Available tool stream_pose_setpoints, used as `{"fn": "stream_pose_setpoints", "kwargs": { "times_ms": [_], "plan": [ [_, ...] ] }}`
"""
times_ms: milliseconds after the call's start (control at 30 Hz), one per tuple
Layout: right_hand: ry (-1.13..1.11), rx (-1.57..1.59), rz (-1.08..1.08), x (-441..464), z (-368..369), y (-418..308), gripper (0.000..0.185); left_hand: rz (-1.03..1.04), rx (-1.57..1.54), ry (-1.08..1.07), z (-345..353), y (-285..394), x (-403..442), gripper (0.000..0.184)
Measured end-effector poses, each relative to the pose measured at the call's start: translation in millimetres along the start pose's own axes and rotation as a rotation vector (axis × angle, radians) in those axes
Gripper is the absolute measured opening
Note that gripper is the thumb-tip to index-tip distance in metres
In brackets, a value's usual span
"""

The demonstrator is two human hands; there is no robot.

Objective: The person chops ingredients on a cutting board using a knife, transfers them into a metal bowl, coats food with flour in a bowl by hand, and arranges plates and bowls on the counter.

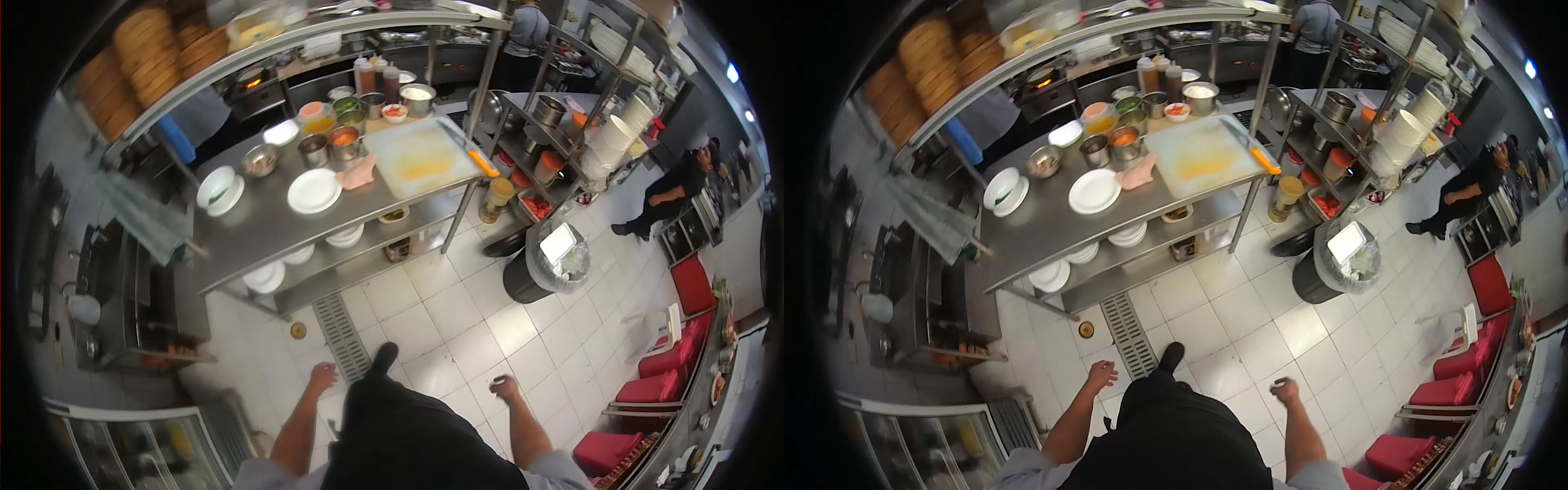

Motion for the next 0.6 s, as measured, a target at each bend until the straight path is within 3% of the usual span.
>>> {"fn": "stream_pose_setpoints", "kwargs": {
  "times_ms": [67,100,167,267,333,433,533,600],
  "plan": [
    [-0.190,-0.236,0.153,-46,11,-19,0.079,0.032,0.069,-0.078,46,45,37,0.034],
    [-0.194,-0.250,0.199,-65,11,-21,0.082,0.051,0.117,-0.131,68,66,57,0.034],
    [-0.214,-0.022,0.389,-87,10,-4,0.076,0.060,0.373,-0.254,113,104,91,0.035],
    [-0.286,0.669,0.595,-105,9,57,0.065,0.172,0.686,-0.412,186,169,114,0.038],
    [-0.039,0.725,0.490,-117,-7,73,0.045,0.262,0.868,-0.512,247,220,107,0.040],
    [0.374,1.007,0.681,-142,-28,96,0.035,0.367,1.089,-0.601,343,284,86,0.042],
    [0.501,1.114,0.833,-157,-5,142,0.034,0.481,1.227,-0.662,462,320,67,0.041],
    [0.315,1.060,0.924,-165,44,201,0.035,0.491,1.126,-0.708,532,332,36,0.040]
  ]
}}
Point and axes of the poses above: each hand's wrist, its own x-axis towards the middle knuckle, its own z-axis out of the palm, y = z × x, the point moved 5 cm from there along x, towards the middle knuckle, and after that the axes turned 11 degrees about y, right-handed, at the moved point
